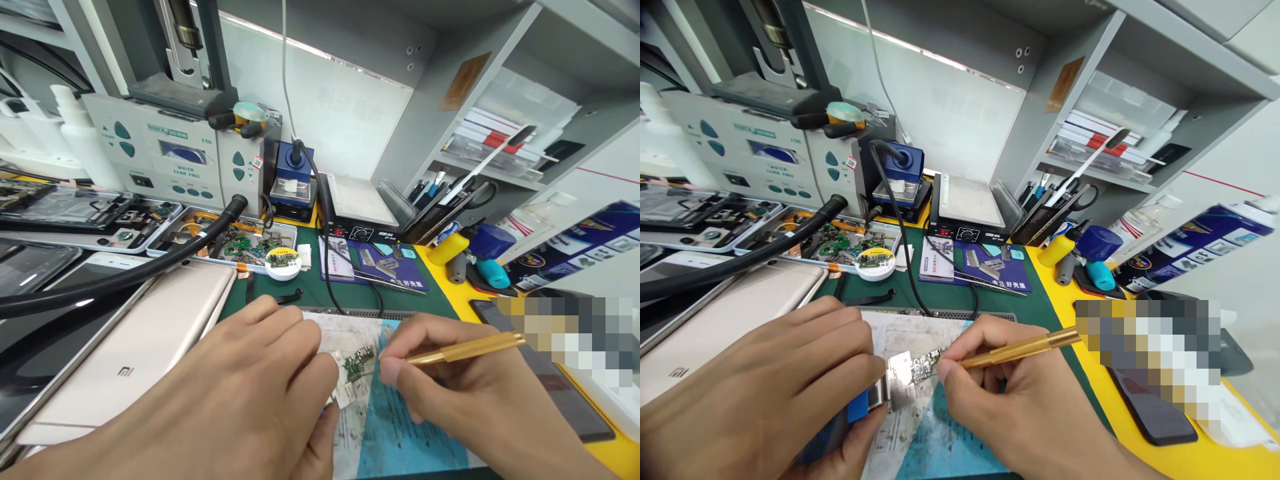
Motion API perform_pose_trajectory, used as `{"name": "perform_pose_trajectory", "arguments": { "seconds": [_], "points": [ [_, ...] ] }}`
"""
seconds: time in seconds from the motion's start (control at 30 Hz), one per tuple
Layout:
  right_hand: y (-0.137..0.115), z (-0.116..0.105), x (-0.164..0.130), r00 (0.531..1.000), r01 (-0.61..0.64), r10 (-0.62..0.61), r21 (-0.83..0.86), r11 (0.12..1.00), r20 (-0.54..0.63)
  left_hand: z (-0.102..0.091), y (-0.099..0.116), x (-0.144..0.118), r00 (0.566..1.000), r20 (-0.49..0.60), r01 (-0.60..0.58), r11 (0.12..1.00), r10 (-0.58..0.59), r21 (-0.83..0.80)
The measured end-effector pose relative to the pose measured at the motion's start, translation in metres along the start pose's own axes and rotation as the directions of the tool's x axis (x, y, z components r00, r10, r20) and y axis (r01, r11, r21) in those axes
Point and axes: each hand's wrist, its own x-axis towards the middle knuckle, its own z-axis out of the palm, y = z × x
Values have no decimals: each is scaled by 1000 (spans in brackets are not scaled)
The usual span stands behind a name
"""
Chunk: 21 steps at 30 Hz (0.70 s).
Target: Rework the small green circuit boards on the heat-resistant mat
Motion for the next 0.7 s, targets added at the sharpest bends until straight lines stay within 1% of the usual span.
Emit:
{"name": "perform_pose_trajectory", "arguments": {
  "seconds": [0.07, 0.17, 0.23, 0.33, 0.5, 0.7],
  "points": [
    [0, 0, 0, 1000, -3, 3, -4, 1000, 6, -1, -1, 1, 1000, 3, -30, 999, 30, 14],
    [1, -1, 1, 1000, 3, -3, -23, 1000, 14, -4, -2, 2, 999, 31, -24, 1000, 24, -5],
    [3, -3, 2, 999, 28, -27, -27, 999, 44, -4, -2, 2, 999, 41, -19, 1000, 20, -22],
    [5, -3, 3, 994, 55, -53, -22, 998, 94, -4, -1, 0, 1000, 27, -12, 1000, 12, -18],
    [3, 1, 0, 999, 35, -35, 10, 999, 29, -2, 0, -1, 998, 68, -8, 999, 12, -50],
    [1, 2, -1, 998, 56, -56, 22, 998, 15, -3, 0, 2, 999, 34, 4, 1000, -3, -29]
  ]
}}
